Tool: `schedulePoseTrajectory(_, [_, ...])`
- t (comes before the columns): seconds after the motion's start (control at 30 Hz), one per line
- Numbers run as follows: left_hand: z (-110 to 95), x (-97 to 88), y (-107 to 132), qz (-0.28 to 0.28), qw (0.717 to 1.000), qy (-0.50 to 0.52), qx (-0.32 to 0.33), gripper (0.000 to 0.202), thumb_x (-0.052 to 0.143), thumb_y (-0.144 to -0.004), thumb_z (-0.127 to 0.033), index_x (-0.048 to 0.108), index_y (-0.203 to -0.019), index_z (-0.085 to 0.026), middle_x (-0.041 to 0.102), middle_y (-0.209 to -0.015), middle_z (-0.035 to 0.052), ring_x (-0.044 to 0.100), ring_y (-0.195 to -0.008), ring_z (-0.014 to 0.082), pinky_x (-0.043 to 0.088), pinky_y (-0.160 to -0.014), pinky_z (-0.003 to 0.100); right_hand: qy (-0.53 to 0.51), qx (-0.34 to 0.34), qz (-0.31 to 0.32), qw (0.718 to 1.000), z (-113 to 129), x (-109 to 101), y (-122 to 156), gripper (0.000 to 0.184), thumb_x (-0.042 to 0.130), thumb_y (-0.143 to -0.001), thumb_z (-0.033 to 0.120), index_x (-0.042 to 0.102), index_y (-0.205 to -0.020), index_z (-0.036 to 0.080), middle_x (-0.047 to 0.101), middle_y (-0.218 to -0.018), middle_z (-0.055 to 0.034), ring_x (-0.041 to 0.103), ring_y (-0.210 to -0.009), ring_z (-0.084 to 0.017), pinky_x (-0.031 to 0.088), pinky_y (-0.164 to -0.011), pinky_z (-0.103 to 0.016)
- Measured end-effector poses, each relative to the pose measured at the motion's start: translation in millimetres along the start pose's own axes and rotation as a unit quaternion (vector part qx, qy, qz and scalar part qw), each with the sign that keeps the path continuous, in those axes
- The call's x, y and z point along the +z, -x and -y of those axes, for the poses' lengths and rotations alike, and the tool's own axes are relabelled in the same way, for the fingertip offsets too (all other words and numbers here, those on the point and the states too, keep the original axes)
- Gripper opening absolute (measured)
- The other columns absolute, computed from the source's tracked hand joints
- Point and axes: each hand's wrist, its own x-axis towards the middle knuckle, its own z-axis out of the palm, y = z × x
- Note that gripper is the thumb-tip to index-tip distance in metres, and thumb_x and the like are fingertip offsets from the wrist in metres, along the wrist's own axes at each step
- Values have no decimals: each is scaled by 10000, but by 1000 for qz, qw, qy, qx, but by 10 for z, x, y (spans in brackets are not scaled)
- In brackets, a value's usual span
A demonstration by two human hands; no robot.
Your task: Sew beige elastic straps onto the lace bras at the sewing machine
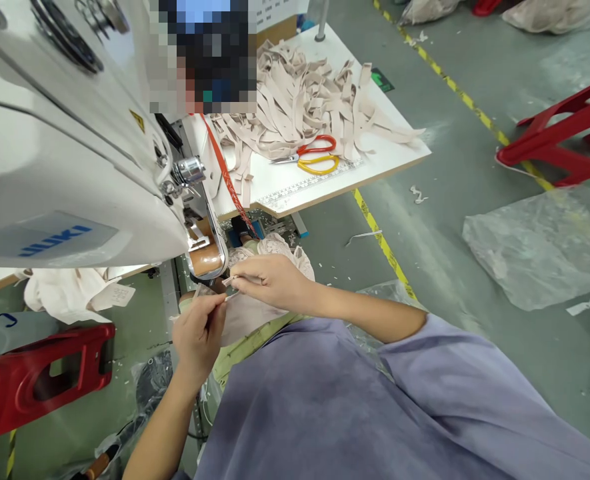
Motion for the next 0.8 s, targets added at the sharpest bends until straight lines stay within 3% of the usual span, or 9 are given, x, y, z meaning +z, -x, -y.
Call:
schedulePoseTrajectory(0.1, [-46, -65, -29, -1, 999, 9, 49, 181, 632, -913, -95, 667, -1062, -191, 763, -908, 51, 713, -795, 128, 536, -705, 211, 21, -30, 41, 998, 32, -65, -58, 248, 513, -973, 324, 689, -861, 191, 614, -684, 5, 515, -648, -121, 353, -630, -247])
schedulePoseTrajectory(0.2, [-64, -111, -65, -11, 998, 0, 62, 195, 662, -892, -81, 675, -1057, -184, 765, -902, 51, 715, -777, 125, 535, -681, 199, -15, -12, 81, 997, 71, -104, -83, 225, 523, -963, 297, 685, -860, 179, 626, -693, 10, 521, -640, -111, 352, -626, -236])
schedulePoseTrajectory(0.43, [-57, -142, -128, 12, 999, 0, 46, 129, 653, -907, -100, 678, -1008, -177, 765, -879, 40, 711, -759, 113, 527, -678, 184, -105, 40, 174, 978, 115, -195, -108, 230, 538, -966, 305, 685, -860, 164, 697, -754, 4, 615, -723, -120, 405, -693, -233])
schedulePoseTrajectory(0.57, [-68, -161, -135, 25, 999, -6, 37, 85, 643, -924, -134, 676, -985, -184, 758, -845, 25, 701, -731, 108, 500, -651, 181, -118, 36, 200, 972, 160, -252, -129, 205, 534, -962, 264, 692, -883, 161, 709, -781, -1, 628, -738, -126, 411, -691, -235])
schedulePoseTrajectory(0.7, [-53, -186, -173, 66, 997, -36, 19, 125, 594, -968, -210, 672, -1059, -176, 746, -807, 16, 678, -683, 119, 463, -604, 203, -76, 12, 207, 975, 210, -283, -136, 201, 527, -959, 224, 692, -866, 156, 703, -785, -3, 610, -721, -122, 390, -673, -239])
schedulePoseTrajectory(0.8, [-25, -210, -235, 128, 990, -58, 34, 240, 511, -1013, -257, 646, -1175, -142, 729, -790, 22, 660, -663, 134, 438, -581, 224, -37, -3, 208, 978, 224, -284, -142, 194, 524, -952, 186, 688, -852, 156, 695, -783, -1, 602, -721, -119, 377, -678, -241])
